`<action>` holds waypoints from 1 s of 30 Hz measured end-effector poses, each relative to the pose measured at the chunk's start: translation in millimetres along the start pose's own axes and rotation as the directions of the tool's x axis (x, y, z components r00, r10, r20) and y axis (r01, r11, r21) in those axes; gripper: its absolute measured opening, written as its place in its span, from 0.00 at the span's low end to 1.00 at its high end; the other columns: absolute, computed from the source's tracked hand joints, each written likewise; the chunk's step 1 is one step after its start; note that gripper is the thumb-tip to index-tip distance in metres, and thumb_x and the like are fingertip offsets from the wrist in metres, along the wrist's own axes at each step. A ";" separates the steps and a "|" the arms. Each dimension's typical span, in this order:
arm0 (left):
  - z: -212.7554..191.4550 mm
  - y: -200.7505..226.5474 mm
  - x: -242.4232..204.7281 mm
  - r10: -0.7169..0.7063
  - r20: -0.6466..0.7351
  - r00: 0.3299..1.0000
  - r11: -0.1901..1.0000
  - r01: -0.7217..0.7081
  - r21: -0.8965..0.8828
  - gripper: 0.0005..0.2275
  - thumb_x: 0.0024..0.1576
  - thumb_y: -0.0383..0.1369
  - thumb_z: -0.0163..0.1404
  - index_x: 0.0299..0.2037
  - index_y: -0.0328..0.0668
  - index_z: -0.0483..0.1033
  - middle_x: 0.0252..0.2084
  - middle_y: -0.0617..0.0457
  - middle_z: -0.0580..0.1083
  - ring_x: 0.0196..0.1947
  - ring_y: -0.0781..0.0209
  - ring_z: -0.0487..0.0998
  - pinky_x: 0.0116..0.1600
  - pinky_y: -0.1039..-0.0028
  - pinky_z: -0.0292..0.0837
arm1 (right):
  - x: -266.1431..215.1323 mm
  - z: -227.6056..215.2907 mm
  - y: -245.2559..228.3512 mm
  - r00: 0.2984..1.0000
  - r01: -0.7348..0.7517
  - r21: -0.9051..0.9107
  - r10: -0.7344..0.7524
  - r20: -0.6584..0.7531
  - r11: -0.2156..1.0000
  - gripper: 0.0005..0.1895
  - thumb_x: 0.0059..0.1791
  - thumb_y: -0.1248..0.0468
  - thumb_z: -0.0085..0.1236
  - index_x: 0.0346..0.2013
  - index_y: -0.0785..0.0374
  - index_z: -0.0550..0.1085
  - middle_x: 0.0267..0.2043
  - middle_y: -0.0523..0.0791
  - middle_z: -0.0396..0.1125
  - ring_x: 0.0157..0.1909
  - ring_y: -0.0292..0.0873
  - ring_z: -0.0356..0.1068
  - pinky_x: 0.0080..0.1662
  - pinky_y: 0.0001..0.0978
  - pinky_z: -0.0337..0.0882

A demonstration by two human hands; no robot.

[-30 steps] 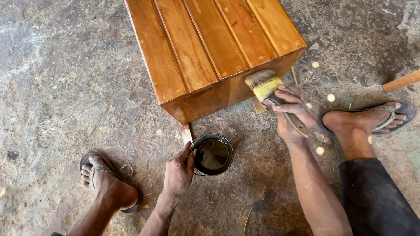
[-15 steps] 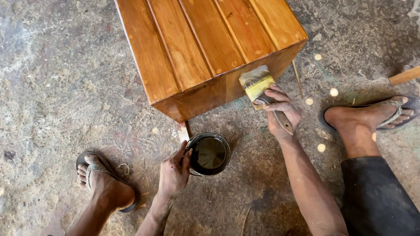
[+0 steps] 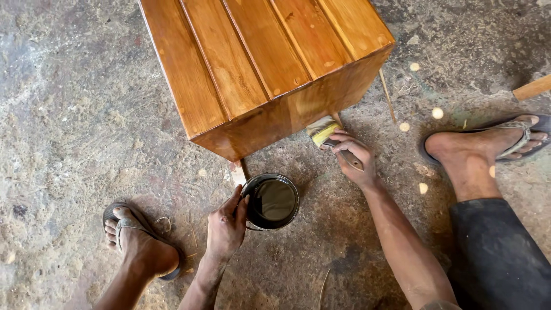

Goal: The person stains a wooden bench using a brush, dipping it into a container of dark stain and applying it to the slats and edges of the bench.

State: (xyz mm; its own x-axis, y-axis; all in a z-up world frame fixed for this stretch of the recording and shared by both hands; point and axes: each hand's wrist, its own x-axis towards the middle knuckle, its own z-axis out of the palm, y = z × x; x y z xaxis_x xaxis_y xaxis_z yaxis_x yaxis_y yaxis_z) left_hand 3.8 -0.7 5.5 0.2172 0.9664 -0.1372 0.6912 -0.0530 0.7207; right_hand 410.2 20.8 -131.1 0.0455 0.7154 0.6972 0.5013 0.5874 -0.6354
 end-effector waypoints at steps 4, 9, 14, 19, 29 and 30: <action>-2.5 4.2 -1.0 -0.033 0.008 0.999 0.999 0.033 -0.004 0.24 0.69 0.43 0.50 0.73 0.40 0.76 0.37 0.44 0.89 0.29 0.64 0.85 0.35 0.66 0.76 | -3.8 -2.0 0.0 0.999 0.045 -0.008 -0.045 0.011 0.999 0.14 0.48 0.83 0.65 0.45 0.68 0.80 0.61 0.58 0.77 0.66 0.58 0.79 0.73 0.48 0.78; -1.0 1.5 -0.2 -0.028 0.007 1.000 1.000 0.028 0.004 0.24 0.69 0.44 0.49 0.73 0.41 0.76 0.39 0.46 0.89 0.30 0.64 0.86 0.37 0.65 0.77 | 5.5 0.3 3.1 0.998 0.040 -0.047 -0.038 0.044 0.998 0.14 0.48 0.82 0.65 0.47 0.68 0.80 0.62 0.57 0.77 0.67 0.56 0.79 0.72 0.45 0.79; 1.3 -3.4 0.3 -0.001 -0.017 1.000 1.000 0.000 -0.007 0.24 0.69 0.43 0.50 0.72 0.41 0.77 0.36 0.46 0.88 0.30 0.65 0.84 0.37 0.65 0.75 | 27.7 2.7 -12.1 1.000 0.008 0.013 -0.008 0.004 1.000 0.16 0.46 0.86 0.66 0.44 0.69 0.81 0.62 0.60 0.76 0.67 0.56 0.78 0.71 0.46 0.79; 5.3 -11.0 0.3 -0.047 -0.025 0.999 0.999 0.047 0.010 0.23 0.69 0.43 0.50 0.73 0.47 0.77 0.32 0.47 0.87 0.29 0.66 0.81 0.39 0.65 0.75 | 58.6 -10.7 -36.0 0.975 0.127 0.044 -0.116 -0.187 0.991 0.13 0.51 0.85 0.69 0.44 0.69 0.79 0.62 0.60 0.76 0.67 0.60 0.78 0.73 0.52 0.79; 7.4 -16.0 0.3 -0.021 -0.026 0.999 1.000 0.021 0.009 0.24 0.69 0.44 0.49 0.73 0.46 0.77 0.40 0.45 0.90 0.32 0.65 0.88 0.36 0.65 0.77 | 103.5 -6.9 -112.0 0.732 0.161 0.435 0.188 -0.654 0.886 0.13 0.59 0.80 0.61 0.48 0.59 0.74 0.60 0.58 0.76 0.68 0.63 0.77 0.65 0.65 0.87; 8.2 -18.1 0.3 -0.012 -0.035 0.999 1.000 0.013 0.015 0.24 0.69 0.44 0.49 0.73 0.46 0.77 0.39 0.45 0.90 0.33 0.63 0.89 0.37 0.65 0.78 | 105.9 -0.7 -128.1 0.533 0.103 0.600 0.465 -0.706 0.793 0.08 0.59 0.74 0.63 0.50 0.62 0.75 0.58 0.60 0.76 0.60 0.61 0.80 0.51 0.49 0.90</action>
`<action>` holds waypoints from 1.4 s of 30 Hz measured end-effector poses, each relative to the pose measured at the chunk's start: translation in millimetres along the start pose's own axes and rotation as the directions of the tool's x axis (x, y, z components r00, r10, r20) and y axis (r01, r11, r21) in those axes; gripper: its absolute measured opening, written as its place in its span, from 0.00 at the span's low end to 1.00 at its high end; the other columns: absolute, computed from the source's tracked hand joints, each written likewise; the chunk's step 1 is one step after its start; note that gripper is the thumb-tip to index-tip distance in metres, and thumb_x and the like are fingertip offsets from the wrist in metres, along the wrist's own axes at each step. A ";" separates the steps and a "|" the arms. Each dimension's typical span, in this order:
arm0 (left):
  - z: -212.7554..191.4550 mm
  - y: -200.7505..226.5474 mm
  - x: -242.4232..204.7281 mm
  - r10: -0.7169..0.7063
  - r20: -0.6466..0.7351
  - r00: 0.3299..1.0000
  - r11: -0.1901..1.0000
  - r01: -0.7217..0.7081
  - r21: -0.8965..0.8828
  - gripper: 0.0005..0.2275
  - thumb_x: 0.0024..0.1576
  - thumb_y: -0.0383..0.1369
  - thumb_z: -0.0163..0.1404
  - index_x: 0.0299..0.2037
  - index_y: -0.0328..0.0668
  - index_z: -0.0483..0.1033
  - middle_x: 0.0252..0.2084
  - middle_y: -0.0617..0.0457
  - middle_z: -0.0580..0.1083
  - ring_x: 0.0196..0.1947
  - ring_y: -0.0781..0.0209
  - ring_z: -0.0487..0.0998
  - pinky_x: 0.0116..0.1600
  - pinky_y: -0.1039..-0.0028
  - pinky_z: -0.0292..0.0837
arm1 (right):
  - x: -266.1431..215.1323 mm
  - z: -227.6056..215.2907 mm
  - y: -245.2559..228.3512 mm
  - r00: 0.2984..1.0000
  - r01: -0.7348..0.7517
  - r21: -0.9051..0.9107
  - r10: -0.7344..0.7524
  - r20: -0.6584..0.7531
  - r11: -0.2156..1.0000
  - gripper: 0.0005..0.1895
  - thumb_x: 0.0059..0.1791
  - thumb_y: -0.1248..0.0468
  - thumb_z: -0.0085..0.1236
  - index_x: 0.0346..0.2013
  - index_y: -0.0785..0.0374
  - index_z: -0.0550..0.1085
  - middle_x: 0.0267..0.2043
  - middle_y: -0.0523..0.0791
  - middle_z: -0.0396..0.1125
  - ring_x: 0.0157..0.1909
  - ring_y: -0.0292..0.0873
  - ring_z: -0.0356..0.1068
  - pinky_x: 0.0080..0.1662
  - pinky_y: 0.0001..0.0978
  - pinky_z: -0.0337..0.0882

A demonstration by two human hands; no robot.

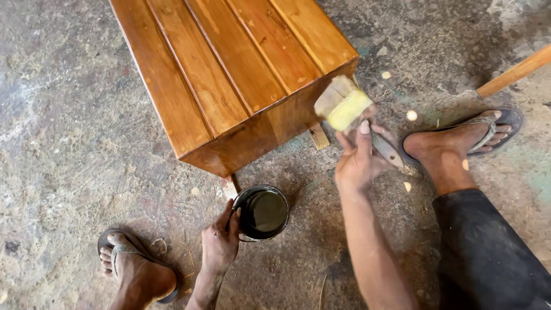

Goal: The person stains a wooden bench using a brush, dipping it into a container of dark stain and applying it to the slats and edges of the bench.

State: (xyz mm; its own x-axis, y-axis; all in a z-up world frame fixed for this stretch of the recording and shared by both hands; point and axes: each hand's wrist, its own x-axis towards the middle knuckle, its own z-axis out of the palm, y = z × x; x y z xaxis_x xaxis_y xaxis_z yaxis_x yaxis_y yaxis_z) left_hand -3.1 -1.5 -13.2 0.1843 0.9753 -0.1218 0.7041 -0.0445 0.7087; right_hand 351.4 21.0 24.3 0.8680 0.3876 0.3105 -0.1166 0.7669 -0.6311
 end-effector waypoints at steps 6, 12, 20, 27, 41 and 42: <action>0.2 -0.7 0.2 -0.019 -0.003 1.000 0.999 0.019 0.037 0.24 0.68 0.46 0.49 0.72 0.47 0.79 0.34 0.45 0.89 0.26 0.63 0.84 0.33 0.63 0.74 | -39.5 23.6 8.4 0.877 -0.175 0.320 0.295 -0.379 0.931 0.08 0.55 0.73 0.68 0.49 0.68 0.80 0.52 0.57 0.81 0.48 0.53 0.85 0.42 0.35 0.92; -0.4 8.2 1.4 -0.070 -0.022 0.997 0.997 0.070 0.018 0.24 0.67 0.46 0.52 0.70 0.48 0.81 0.35 0.45 0.89 0.26 0.68 0.81 0.34 0.64 0.74 | -40.6 48.6 30.2 0.919 -0.103 0.352 0.224 -0.325 0.930 0.13 0.54 0.75 0.69 0.48 0.57 0.76 0.54 0.52 0.79 0.56 0.57 0.83 0.51 0.47 0.90; -1.9 8.0 0.4 -0.111 -0.003 0.994 0.994 0.111 0.008 0.24 0.66 0.47 0.51 0.71 0.51 0.80 0.35 0.46 0.90 0.31 0.65 0.87 0.37 0.64 0.76 | -51.0 41.8 43.0 0.900 -0.144 0.236 0.226 -0.373 0.961 0.13 0.52 0.75 0.69 0.46 0.57 0.76 0.55 0.49 0.76 0.60 0.58 0.80 0.50 0.49 0.91; 1.3 2.6 2.1 -0.062 -0.015 0.998 0.998 0.063 0.019 0.23 0.67 0.46 0.52 0.70 0.49 0.80 0.30 0.46 0.88 0.26 0.65 0.84 0.34 0.64 0.74 | -32.8 33.3 51.6 0.935 -0.118 0.178 0.169 -0.312 0.977 0.13 0.53 0.71 0.72 0.47 0.57 0.75 0.61 0.53 0.74 0.63 0.59 0.78 0.49 0.44 0.91; 4.0 -2.1 0.0 -0.054 -0.030 0.998 0.998 0.054 0.009 0.24 0.67 0.46 0.53 0.71 0.49 0.80 0.27 0.46 0.85 0.25 0.69 0.76 0.34 0.65 0.73 | -53.4 -53.4 110.5 0.818 -0.485 -0.286 0.313 -0.482 0.826 0.09 0.58 0.78 0.58 0.49 0.63 0.72 0.65 0.63 0.73 0.63 0.65 0.80 0.54 0.49 0.93; 4.1 -2.3 -0.3 -0.052 -0.031 0.998 0.999 0.052 0.005 0.23 0.67 0.45 0.53 0.71 0.49 0.80 0.26 0.47 0.85 0.25 0.70 0.76 0.35 0.66 0.73 | -52.6 -55.0 108.5 0.818 -0.506 -0.294 0.343 -0.463 0.811 0.10 0.58 0.77 0.59 0.50 0.61 0.73 0.65 0.61 0.73 0.63 0.63 0.80 0.55 0.51 0.93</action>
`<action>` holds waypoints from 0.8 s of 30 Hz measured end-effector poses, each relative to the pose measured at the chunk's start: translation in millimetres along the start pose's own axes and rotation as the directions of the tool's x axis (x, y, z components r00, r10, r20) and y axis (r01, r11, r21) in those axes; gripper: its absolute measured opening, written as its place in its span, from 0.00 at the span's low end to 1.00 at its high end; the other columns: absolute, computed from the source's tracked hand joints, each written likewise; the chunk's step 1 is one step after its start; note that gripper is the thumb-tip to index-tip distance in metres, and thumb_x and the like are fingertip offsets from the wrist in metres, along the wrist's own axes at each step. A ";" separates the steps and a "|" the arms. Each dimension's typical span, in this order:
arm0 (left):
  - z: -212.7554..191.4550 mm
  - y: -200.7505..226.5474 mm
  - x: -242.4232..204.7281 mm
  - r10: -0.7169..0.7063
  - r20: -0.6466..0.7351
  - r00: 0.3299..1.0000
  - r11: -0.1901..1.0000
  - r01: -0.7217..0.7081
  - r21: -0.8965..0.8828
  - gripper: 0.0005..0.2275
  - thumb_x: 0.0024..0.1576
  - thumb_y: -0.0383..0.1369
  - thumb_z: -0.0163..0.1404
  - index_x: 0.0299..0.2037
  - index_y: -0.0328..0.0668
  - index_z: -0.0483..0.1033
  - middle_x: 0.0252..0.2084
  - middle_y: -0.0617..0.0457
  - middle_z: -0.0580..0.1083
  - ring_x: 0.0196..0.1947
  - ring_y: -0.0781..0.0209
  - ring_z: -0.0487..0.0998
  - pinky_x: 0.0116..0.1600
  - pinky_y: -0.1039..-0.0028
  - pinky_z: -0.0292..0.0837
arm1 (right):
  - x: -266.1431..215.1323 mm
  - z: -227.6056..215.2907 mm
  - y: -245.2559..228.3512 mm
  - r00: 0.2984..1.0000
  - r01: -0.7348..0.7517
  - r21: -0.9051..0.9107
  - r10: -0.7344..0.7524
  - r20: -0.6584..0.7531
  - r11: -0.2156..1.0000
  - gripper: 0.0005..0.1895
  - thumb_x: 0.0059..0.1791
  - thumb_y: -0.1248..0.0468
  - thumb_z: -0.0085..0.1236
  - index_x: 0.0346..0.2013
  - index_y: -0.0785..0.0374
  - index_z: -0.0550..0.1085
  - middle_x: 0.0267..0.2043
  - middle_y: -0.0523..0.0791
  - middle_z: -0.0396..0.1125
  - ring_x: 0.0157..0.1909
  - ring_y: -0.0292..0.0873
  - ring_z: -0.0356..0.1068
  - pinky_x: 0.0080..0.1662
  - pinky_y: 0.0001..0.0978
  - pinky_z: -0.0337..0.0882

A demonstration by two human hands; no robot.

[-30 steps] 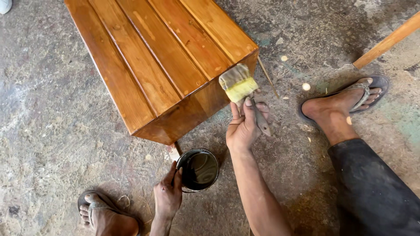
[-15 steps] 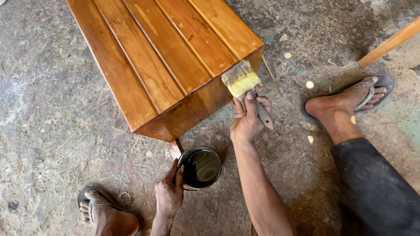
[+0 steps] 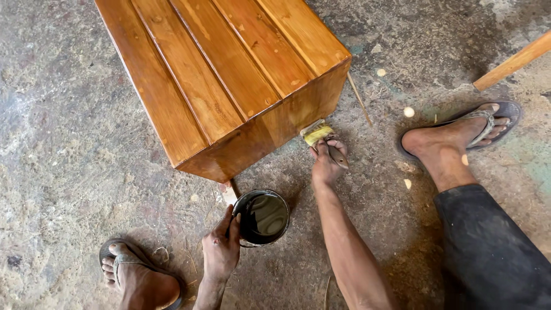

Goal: The person stains a wooden bench using a brush, dipping it into a container of dark stain and applying it to the slats and edges of the bench.

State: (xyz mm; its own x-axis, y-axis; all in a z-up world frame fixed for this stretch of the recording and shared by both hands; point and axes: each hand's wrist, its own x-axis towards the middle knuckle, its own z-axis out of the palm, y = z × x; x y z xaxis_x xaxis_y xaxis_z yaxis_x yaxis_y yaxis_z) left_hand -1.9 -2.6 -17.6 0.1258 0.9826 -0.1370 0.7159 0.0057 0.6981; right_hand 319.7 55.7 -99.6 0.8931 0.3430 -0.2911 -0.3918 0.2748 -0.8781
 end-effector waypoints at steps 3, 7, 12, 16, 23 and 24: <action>-1.6 -0.6 -2.4 0.007 -0.007 1.000 1.000 -0.008 -0.017 0.23 0.67 0.44 0.53 0.70 0.48 0.81 0.25 0.49 0.84 0.25 0.71 0.73 0.34 0.66 0.72 | 2.2 -9.0 -4.1 1.000 0.011 -0.018 -0.011 0.000 1.000 0.12 0.58 0.77 0.58 0.50 0.58 0.73 0.67 0.61 0.72 0.65 0.64 0.78 0.56 0.55 0.93; -2.5 4.2 -0.9 -0.029 0.007 1.000 0.999 0.029 -0.023 0.23 0.67 0.46 0.52 0.70 0.48 0.81 0.31 0.46 0.88 0.31 0.73 0.80 0.39 0.67 0.76 | 5.8 -8.6 -6.7 0.998 0.067 0.032 -0.067 -0.019 0.997 0.14 0.57 0.82 0.54 0.49 0.60 0.72 0.68 0.65 0.70 0.67 0.70 0.75 0.54 0.59 0.93; -2.7 4.8 -1.6 -0.020 0.003 1.000 0.998 0.020 -0.054 0.23 0.67 0.44 0.53 0.70 0.47 0.81 0.30 0.50 0.86 0.29 0.71 0.78 0.36 0.68 0.74 | 5.5 5.6 -8.8 0.999 0.011 -0.010 -0.012 -0.030 1.000 0.12 0.57 0.78 0.57 0.47 0.58 0.72 0.64 0.62 0.73 0.65 0.65 0.78 0.54 0.54 0.92; -1.3 1.0 -1.0 0.004 -0.002 1.000 0.999 -0.004 -0.032 0.23 0.67 0.44 0.53 0.70 0.47 0.81 0.32 0.48 0.89 0.28 0.73 0.78 0.35 0.68 0.74 | 4.7 11.4 -21.4 0.995 -0.077 -0.029 0.075 -0.062 0.997 0.12 0.57 0.78 0.59 0.49 0.59 0.72 0.64 0.62 0.72 0.64 0.64 0.79 0.56 0.51 0.92; -2.5 5.2 0.3 -0.014 -0.001 1.000 1.000 0.014 0.000 0.23 0.67 0.45 0.52 0.70 0.49 0.81 0.35 0.46 0.90 0.29 0.70 0.83 0.36 0.65 0.75 | 4.6 14.1 -58.9 0.974 -0.197 0.246 0.217 -0.060 0.949 0.08 0.59 0.76 0.56 0.47 0.61 0.74 0.56 0.56 0.79 0.54 0.56 0.84 0.57 0.51 0.90; -2.6 5.1 -0.1 0.001 -0.005 1.000 1.000 -0.001 -0.009 0.23 0.67 0.45 0.52 0.70 0.47 0.81 0.34 0.46 0.89 0.28 0.70 0.82 0.34 0.65 0.75 | 4.7 13.2 -60.0 0.993 -0.113 0.347 0.120 0.003 0.931 0.09 0.58 0.78 0.57 0.46 0.62 0.75 0.56 0.56 0.78 0.55 0.57 0.84 0.53 0.49 0.91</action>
State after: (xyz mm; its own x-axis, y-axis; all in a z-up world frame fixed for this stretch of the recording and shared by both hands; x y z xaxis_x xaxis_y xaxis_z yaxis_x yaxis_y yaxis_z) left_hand -0.1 -2.2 -12.2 0.1233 0.9834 -0.1330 0.7097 0.0063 0.7045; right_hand 344.5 52.7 -43.3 0.8391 0.3758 -0.3934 -0.5427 0.5284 -0.6528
